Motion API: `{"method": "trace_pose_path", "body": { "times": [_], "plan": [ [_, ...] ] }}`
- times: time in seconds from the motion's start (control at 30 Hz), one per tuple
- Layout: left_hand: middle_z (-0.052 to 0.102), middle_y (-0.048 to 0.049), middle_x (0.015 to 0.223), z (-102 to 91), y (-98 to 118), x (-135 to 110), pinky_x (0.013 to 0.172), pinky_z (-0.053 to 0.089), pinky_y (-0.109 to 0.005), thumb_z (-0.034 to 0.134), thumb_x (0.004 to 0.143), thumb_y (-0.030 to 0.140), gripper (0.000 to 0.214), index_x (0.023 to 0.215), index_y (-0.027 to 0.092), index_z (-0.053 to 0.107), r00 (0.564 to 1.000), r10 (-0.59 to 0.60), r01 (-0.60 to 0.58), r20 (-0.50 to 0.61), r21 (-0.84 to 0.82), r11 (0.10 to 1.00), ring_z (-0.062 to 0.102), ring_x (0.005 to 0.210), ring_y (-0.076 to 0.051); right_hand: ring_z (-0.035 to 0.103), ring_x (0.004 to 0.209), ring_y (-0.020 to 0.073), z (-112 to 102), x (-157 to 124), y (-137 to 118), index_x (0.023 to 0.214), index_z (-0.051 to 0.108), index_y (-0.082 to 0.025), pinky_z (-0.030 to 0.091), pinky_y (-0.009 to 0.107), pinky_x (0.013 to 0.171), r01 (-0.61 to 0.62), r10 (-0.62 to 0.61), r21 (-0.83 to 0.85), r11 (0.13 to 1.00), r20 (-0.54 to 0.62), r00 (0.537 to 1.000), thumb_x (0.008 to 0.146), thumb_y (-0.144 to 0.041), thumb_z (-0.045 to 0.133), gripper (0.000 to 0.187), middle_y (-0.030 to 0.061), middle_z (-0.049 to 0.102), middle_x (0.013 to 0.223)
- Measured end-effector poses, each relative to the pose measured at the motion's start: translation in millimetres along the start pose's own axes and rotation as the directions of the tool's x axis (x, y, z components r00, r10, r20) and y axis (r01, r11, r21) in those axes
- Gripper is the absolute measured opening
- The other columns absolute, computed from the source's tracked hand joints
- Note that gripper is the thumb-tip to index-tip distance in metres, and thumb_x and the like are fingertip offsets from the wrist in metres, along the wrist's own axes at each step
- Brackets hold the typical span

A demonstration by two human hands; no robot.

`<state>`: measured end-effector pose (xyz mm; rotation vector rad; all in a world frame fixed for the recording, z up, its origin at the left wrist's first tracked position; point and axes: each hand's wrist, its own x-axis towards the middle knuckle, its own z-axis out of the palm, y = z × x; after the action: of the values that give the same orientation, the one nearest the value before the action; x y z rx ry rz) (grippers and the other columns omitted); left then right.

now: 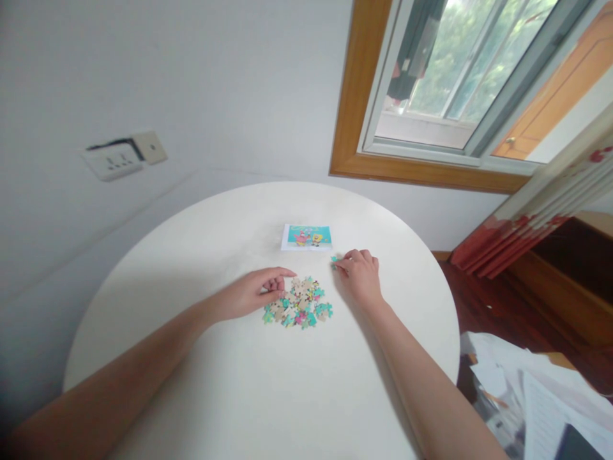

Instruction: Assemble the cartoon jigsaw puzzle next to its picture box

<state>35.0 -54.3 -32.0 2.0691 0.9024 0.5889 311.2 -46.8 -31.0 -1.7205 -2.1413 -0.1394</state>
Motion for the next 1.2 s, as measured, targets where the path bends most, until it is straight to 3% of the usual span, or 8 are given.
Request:
{"method": "trace_pose_path", "body": {
  "times": [0.2,0.37,0.5,0.63,0.8,0.93,1.2],
  "plan": [
    [0.056,-0.0009,0.083,-1.3,4.5,-0.1,0.066,0.044,-0.024,0.050,0.089,0.035,0.035,0.119,0.018,0.054,1.000,-0.008,0.008,-0.013,0.007,1.000,0.053,0.070,-0.012,0.047,0.098,0.0240,1.2,-2.4,-3.5,0.093,0.076,-0.032,0.031,0.037,0.077,0.041,-0.040,0.012,0.999,-0.019,0.999,0.087,-0.030,0.058,0.019,0.0059,0.066,0.102],
    [0.056,-0.0009,0.080,-2.1,6.1,-0.4,0.066,0.043,-0.023,0.048,0.088,0.030,0.034,0.118,0.017,0.056,1.000,-0.022,0.022,-0.021,0.020,1.000,0.053,0.070,-0.012,0.048,0.098,0.0240,4.7,-0.6,-2.5,0.094,0.076,-0.031,0.031,0.036,0.077,0.003,-0.004,-0.028,1.000,-0.055,0.998,0.087,-0.029,0.059,0.018,0.0055,0.066,0.101],
    [0.059,-0.0026,0.085,-4.6,8.9,-0.7,0.068,0.044,-0.023,0.047,0.088,0.028,0.029,0.111,0.017,0.061,0.999,-0.017,0.019,-0.032,0.057,0.998,0.055,0.074,-0.013,0.050,0.096,0.0238,1.7,0.3,-1.1,0.094,0.075,-0.028,0.034,0.036,0.078,0.000,0.006,0.053,0.999,-0.097,0.995,0.084,-0.023,0.062,0.018,0.0058,0.067,0.099],
    [0.060,-0.0031,0.086,-7.6,10.1,-0.4,0.070,0.045,-0.023,0.052,0.086,0.028,0.022,0.099,0.017,0.066,1.000,0.012,-0.013,0.009,0.085,0.996,0.056,0.075,-0.013,0.055,0.090,0.0205,-10.2,-5.7,-15.0,0.090,0.075,-0.023,0.039,0.035,0.082,0.203,-0.184,0.295,0.934,-0.091,0.979,0.084,-0.022,0.060,0.016,0.0061,0.067,0.092],
    [0.059,-0.0026,0.088,-8.7,6.7,-0.4,0.074,0.045,-0.023,0.058,0.083,0.027,0.016,0.093,0.018,0.066,0.998,0.059,-0.062,0.025,0.140,0.988,0.057,0.080,-0.014,0.056,0.086,0.0179,-14.7,-16.4,-45.6,0.095,0.074,-0.024,0.040,0.034,0.082,0.398,-0.440,0.426,0.813,0.001,0.898,0.085,-0.025,0.061,0.017,0.0051,0.068,0.092],
    [0.057,-0.0017,0.087,-6.7,4.7,-0.3,0.073,0.044,-0.023,0.055,0.086,0.026,0.014,0.090,0.018,0.065,0.997,0.077,-0.080,0.022,0.206,0.975,0.056,0.080,-0.014,0.054,0.088,0.0185,-9.1,-19.4,-57.7,0.099,0.073,-0.024,0.038,0.035,0.084,0.411,-0.461,0.391,0.823,0.040,0.886,0.085,-0.028,0.062,0.019,0.0054,0.067,0.093],
    [0.056,-0.0019,0.085,-3.5,9.5,1.1,0.072,0.043,-0.023,0.051,0.085,0.020,0.012,0.087,0.017,0.063,0.997,0.081,-0.082,0.012,0.223,0.971,0.054,0.078,-0.014,0.052,0.092,0.0194,-8.5,-21.9,-58.2,0.099,0.073,-0.027,0.036,0.036,0.084,0.392,-0.451,0.381,0.837,0.076,0.889,0.084,-0.032,0.064,0.019,0.0050,0.065,0.096]
  ]
}}
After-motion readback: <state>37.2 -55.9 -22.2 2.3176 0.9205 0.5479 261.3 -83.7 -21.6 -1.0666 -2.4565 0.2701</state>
